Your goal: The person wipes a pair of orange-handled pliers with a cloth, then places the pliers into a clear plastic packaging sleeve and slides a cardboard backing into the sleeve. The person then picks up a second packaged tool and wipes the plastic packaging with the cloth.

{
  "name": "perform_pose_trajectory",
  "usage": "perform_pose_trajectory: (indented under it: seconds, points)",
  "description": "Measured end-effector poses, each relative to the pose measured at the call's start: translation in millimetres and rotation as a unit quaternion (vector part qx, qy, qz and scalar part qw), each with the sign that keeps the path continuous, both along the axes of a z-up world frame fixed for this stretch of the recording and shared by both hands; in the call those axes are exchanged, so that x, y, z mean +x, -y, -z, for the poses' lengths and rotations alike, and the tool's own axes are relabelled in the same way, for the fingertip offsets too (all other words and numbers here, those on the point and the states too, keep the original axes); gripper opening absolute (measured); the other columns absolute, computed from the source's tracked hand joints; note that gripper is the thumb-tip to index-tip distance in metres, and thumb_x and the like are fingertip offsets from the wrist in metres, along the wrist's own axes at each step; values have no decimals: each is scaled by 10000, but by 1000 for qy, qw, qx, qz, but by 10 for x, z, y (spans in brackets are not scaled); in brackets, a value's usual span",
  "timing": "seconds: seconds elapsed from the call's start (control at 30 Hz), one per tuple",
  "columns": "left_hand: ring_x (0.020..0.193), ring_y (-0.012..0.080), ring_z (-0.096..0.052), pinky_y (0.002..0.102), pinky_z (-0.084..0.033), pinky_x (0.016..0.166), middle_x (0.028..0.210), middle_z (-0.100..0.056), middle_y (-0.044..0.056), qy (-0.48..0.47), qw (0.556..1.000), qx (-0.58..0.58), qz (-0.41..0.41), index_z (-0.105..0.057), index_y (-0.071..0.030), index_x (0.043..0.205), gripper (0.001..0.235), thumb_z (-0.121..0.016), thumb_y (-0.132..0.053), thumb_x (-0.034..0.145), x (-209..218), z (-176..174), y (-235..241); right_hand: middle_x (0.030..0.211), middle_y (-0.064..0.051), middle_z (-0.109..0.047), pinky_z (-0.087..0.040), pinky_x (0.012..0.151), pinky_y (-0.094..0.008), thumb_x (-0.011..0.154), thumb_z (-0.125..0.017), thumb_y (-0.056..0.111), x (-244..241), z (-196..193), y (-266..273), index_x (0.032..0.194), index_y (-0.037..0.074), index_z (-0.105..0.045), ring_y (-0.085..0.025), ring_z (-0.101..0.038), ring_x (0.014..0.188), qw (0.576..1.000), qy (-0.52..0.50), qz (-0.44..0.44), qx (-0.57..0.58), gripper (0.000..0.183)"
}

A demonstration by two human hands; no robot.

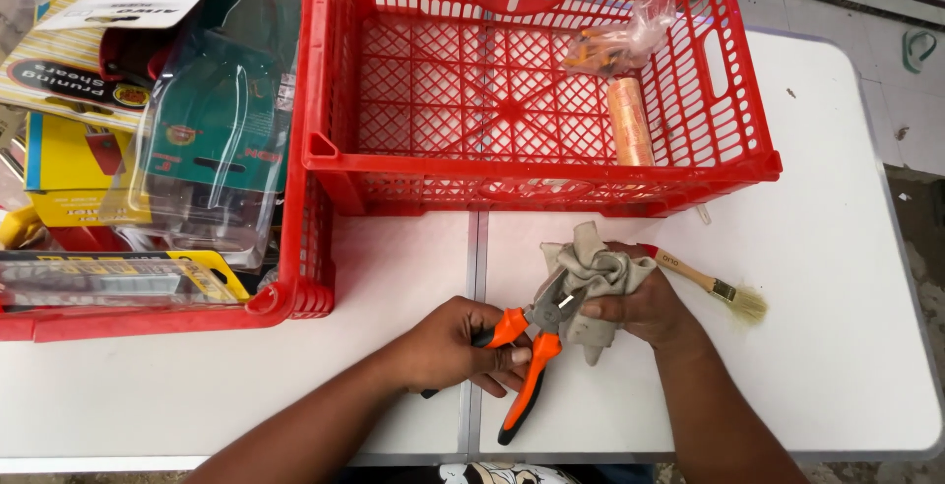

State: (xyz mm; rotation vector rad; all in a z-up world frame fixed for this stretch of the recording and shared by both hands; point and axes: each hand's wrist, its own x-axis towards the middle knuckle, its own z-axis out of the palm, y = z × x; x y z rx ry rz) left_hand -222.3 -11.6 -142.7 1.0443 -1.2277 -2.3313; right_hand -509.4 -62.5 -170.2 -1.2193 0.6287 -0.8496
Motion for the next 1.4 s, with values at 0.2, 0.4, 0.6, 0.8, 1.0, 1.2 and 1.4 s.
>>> perform_pose_trajectory:
  seconds: [0.2, 0.4, 0.6, 0.8, 1.0, 1.2, 1.4]
  points:
    - [992, 308, -782, 397, -665, 825, 1078, -778, 181, -76, 996, -16, 44, -728, -31, 1154, 306, -720, -218, 912, 67, 43, -11, 865, 12, -480, -452, 766, -399, 833, -878, 207, 387, -301, -107, 909, 192, -440, -229, -523, 916, 985, 128, -102, 53, 445]
    - [1002, 300, -784, 391, -654, 884, 1081, -783, 182, -61, 998, -5, 22, -725, -46, 1116, 341, -727, -301, 888, 3, 119, 22, 1058, -193, -684, -571, 866, -426, 852, -835, 83, 323, 77, -180, 1065, 51, -649, -320, -678, 999, 964, 205, -15, 170, 285]
    - [1092, 358, -739, 447, -600, 971, 1221, -737, 212, -109, 990, 85, 16, -638, -61, 1225, 343, -626, -299, 977, -125, 106, 85, 1121, -36, -631, -572, 808, -480, 825, -715, 79, 582, -80, -172, 1123, 168, -614, -258, -648, 955, 919, 219, 222, 240, 327]
    - [970, 319, -763, 401, -640, 855, 1199, -753, 184, -79, 993, 80, 34, -667, -62, 1174, 339, -646, -337, 976, -114, -11, 108, 985, -71, -636, -521, 660, -384, 754, -686, 60, 573, -271, -126, 1005, 177, -601, -249, -636, 830, 900, 196, 327, 212, 290]
    - [989, 387, -759, 436, -641, 847, 1144, -760, 199, -78, 993, 87, 9, -661, -73, 1314, 365, -608, -249, 999, 21, -90, 138, 1190, -113, -664, -550, 864, -344, 860, -752, 176, -111, -142, 69, 1282, 22, -614, -231, -653, 1064, 929, 198, 313, 11, 470]
    - [921, 344, -774, 439, -659, 808, 1104, -771, 230, -42, 992, 103, -61, -688, -33, 1179, 345, -633, -305, 975, 4, -139, 131, 1318, -207, -677, -568, 1030, -504, 873, -389, 828, 276, -65, -75, 1366, 43, -551, -361, -676, 1227, 962, -67, 251, -90, 941]
    - [822, 272, -773, 387, -670, 752, 988, -766, 201, -31, 993, 63, -94, -634, -56, 1130, 237, -673, -241, 987, -109, 202, 82, 1185, -189, -586, -567, 878, -417, 870, -783, 283, 542, -219, -238, 1152, 64, -597, -307, -641, 1053, 762, -344, 265, -480, 403]
